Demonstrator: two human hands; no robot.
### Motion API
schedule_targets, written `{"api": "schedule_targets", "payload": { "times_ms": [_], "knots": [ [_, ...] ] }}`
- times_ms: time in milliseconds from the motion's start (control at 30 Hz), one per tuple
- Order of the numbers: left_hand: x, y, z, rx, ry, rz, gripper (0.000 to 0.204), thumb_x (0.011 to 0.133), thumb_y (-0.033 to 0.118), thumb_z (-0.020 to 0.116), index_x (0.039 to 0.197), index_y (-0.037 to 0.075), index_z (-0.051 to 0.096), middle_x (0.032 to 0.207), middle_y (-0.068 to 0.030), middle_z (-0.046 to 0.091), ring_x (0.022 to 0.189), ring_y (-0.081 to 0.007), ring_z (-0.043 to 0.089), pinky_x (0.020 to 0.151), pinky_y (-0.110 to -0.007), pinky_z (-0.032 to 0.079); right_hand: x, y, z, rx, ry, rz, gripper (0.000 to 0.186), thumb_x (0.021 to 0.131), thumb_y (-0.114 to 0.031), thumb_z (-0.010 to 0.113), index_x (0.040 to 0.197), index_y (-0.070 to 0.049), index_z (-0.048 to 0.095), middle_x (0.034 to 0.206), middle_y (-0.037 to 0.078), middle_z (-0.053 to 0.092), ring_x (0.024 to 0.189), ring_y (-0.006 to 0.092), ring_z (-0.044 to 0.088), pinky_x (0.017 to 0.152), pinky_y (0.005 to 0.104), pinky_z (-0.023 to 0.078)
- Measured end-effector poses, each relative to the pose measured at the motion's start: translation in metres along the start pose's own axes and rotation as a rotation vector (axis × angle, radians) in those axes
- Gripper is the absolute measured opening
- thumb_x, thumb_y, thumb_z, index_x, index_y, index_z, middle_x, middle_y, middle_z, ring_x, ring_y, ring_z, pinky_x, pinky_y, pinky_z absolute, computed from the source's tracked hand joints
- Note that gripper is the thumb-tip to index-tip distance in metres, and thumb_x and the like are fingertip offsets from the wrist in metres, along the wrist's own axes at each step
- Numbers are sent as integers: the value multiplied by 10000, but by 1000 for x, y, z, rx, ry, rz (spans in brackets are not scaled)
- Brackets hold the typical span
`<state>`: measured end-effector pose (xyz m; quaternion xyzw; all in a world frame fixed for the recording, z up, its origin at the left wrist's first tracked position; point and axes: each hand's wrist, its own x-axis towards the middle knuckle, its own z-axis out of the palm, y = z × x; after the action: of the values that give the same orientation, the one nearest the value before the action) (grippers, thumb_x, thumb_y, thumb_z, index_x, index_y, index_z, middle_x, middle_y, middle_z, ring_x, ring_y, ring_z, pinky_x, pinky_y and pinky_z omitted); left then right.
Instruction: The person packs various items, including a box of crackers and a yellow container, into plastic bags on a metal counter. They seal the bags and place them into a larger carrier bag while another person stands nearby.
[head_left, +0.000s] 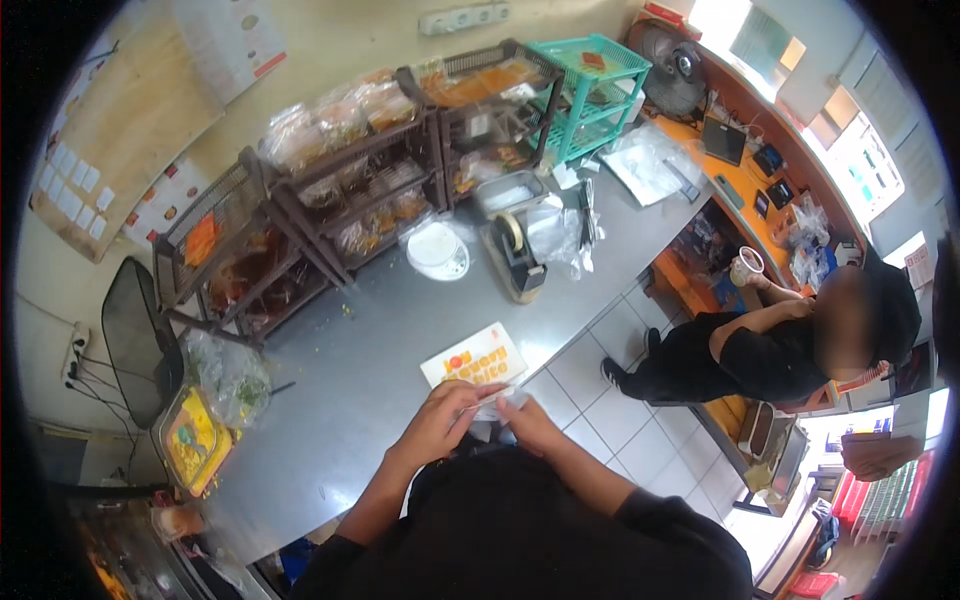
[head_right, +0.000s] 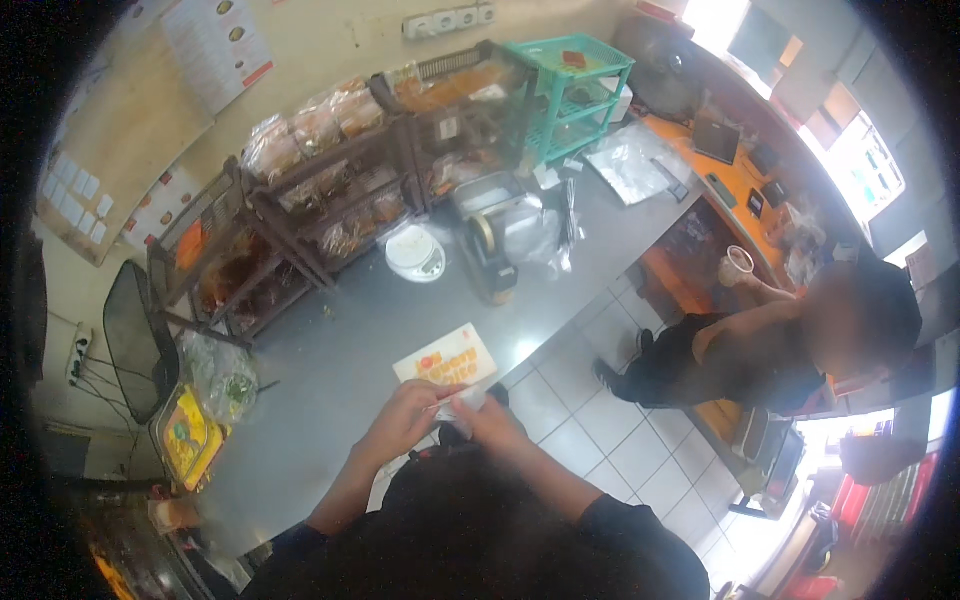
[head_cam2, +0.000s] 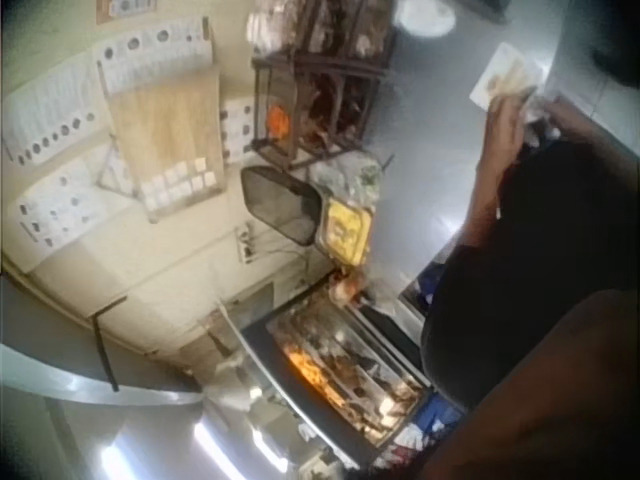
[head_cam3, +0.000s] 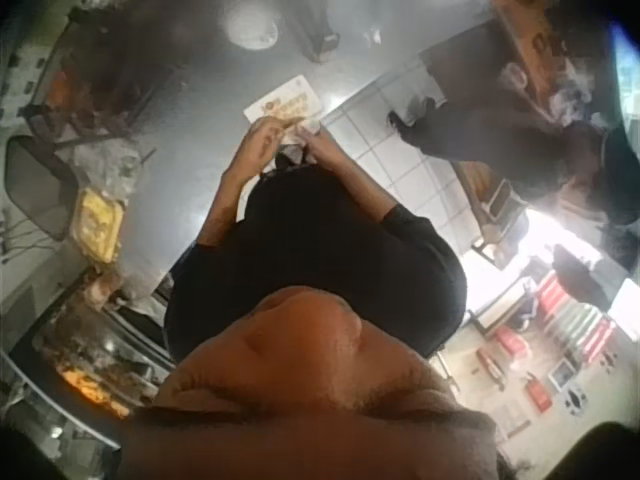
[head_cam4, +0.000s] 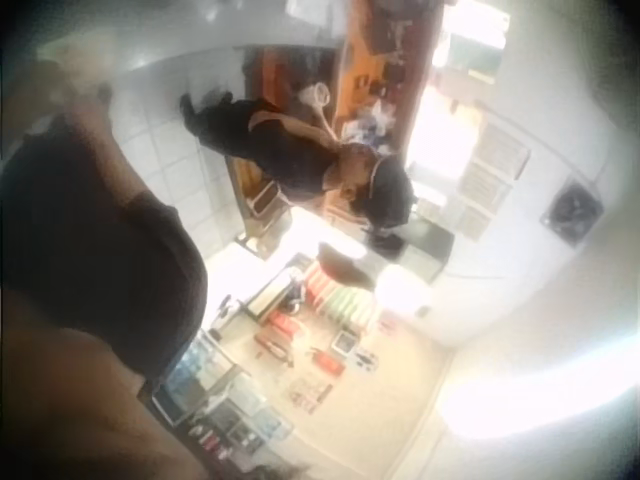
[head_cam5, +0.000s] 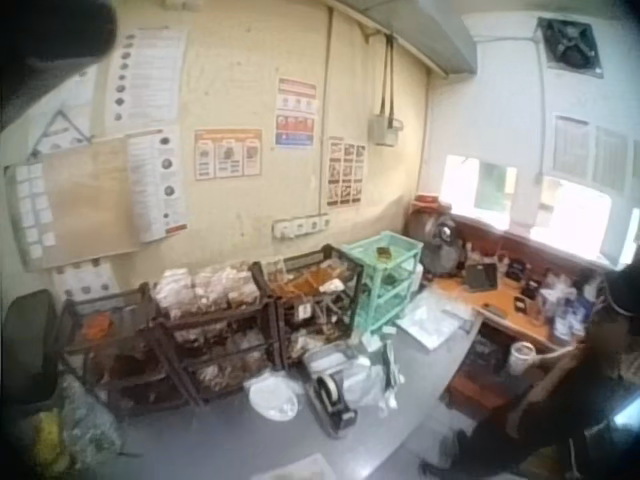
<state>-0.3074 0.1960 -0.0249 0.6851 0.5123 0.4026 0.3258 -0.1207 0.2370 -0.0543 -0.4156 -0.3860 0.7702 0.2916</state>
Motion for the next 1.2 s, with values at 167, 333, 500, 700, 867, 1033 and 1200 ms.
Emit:
{"api": "schedule_targets", "payload": {
  "times_ms": [167, 333, 500, 700, 867, 1033, 1200],
  "knots": [
    [-31, 10, 6, -163, 116, -190, 322, 880, 64, 554, 1173, 14, 431, 1065, -177, 587, 1008, -278, 592, 845, -338, 456, 11, -23, 4, 25, -140, 68, 200, 862, -144, 642, 1016, -19, 611, 916, 36, 616, 792, 116, 587, 713, 253, 485],
    [-44, 15, -12, -236, 7, -252, 330, 897, 72, 526, 1183, 19, 369, 1084, -193, 616, 969, -237, 610, 775, -317, 480, 18, -64, 8, -13, -454, 352, 273, 893, -137, 603, 1146, -44, 562, 986, 40, 625, 900, 121, 602, 777, 268, 509],
    [-35, 23, -27, -312, -117, -390, 360, 887, 108, 573, 1173, 49, 362, 1044, -166, 648, 883, -206, 624, 750, -305, 483, 39, -72, -6, 110, -493, 236, 367, 877, -53, 598, 1231, -44, 503, 993, 63, 623, 940, 136, 607, 841, 273, 497],
    [-29, -1, -45, -216, -106, -408, 354, 848, 145, 651, 1146, 58, 482, 1002, -120, 653, 890, -153, 607, 764, -295, 474, 70, -54, -26, -263, -326, -223, 335, 863, 17, 566, 1191, -30, 516, 864, 25, 608, 790, 70, 563, 704, 208, 434],
    [-38, -87, -47, 216, -81, -578, 356, 832, 294, 660, 1057, 36, 565, 924, -132, 655, 856, -236, 626, 765, -350, 475, 108, -40, -51, -960, -25, -659, 252, 839, 19, 536, 1083, -34, 573, 843, 93, 606, 766, 232, 605, 693, 315, 483],
    [-6, -52, -18, 769, 312, -449, 351, 809, 275, 613, 1048, 20, 570, 1086, -149, 583, 1064, -329, 526, 909, -427, 393, 123, -21, -57, -1250, -26, -769, 241, 821, -15, 550, 1058, -45, 580, 957, 144, 583, 850, 336, 583, 760, 397, 488],
    [34, -43, 39, 461, -74, 178, 383, 812, 299, 608, 1068, 18, 561, 1196, -168, 496, 1154, -355, 434, 994, -453, 322, 121, -15, -56, -1213, -5, -936, 233, 818, -48, 583, 1050, -28, 572, 994, 147, 565, 935, 335, 561, 813, 394, 473]
  ]
}}
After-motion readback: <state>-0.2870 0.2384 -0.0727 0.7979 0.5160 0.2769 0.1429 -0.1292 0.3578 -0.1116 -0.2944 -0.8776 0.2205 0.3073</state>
